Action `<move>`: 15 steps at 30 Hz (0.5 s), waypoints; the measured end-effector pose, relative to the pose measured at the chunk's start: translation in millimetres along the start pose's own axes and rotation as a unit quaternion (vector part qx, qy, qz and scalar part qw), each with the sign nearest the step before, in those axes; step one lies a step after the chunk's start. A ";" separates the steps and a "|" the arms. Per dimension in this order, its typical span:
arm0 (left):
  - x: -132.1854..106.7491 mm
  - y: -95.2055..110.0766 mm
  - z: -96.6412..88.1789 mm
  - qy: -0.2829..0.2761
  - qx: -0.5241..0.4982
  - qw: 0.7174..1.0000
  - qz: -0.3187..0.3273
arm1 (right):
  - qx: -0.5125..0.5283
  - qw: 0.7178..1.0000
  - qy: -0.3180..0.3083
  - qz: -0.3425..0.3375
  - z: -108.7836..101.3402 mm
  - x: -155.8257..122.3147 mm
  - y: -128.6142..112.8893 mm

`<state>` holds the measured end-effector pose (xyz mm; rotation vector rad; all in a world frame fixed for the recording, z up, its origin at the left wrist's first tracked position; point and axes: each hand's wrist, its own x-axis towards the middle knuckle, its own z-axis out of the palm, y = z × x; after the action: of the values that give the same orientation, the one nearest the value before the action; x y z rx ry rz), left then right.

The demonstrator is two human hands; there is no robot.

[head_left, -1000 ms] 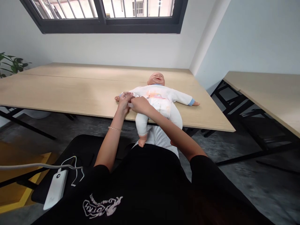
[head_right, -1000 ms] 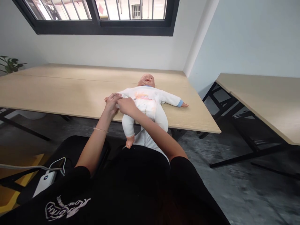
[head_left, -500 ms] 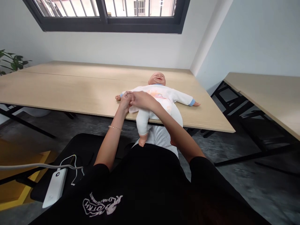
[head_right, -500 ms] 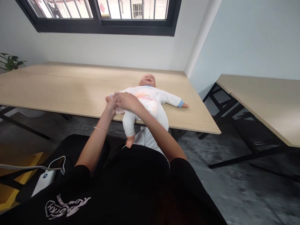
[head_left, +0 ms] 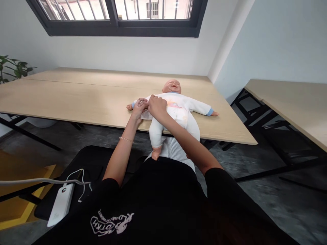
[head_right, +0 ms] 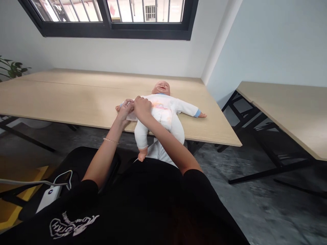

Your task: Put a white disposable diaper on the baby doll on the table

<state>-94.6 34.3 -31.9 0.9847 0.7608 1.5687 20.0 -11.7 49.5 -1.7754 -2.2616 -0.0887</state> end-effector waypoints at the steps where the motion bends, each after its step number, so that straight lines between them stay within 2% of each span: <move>1: 0.0 0.4 -0.5 0.013 -0.013 1.000 0.002 | -0.003 1.000 0.001 -0.006 -1.0 -0.3 0.1; 4: -0.4 1.4 -3.0 0.030 -0.060 0.998 0.004 | -0.010 1.000 -0.005 -0.024 -2.7 -1.9 0.9; 7: -0.6 1.3 -5.7 0.021 -0.089 0.996 0.014 | -0.012 0.999 -0.014 -0.033 -1.1 -2.0 1.2; 12: -0.5 0.9 -4.8 0.021 -0.069 0.997 0.035 | -0.020 0.999 -0.031 -0.040 0.2 -2.1 0.6; 15: -2.3 2.2 -0.5 0.007 -0.056 0.998 0.041 | -0.013 0.999 -0.010 -0.034 -1.5 -6.4 1.1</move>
<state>-95.8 31.5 -30.7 0.9342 0.6415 1.6714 22.7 -17.7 49.2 -1.7196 -2.3455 -0.1130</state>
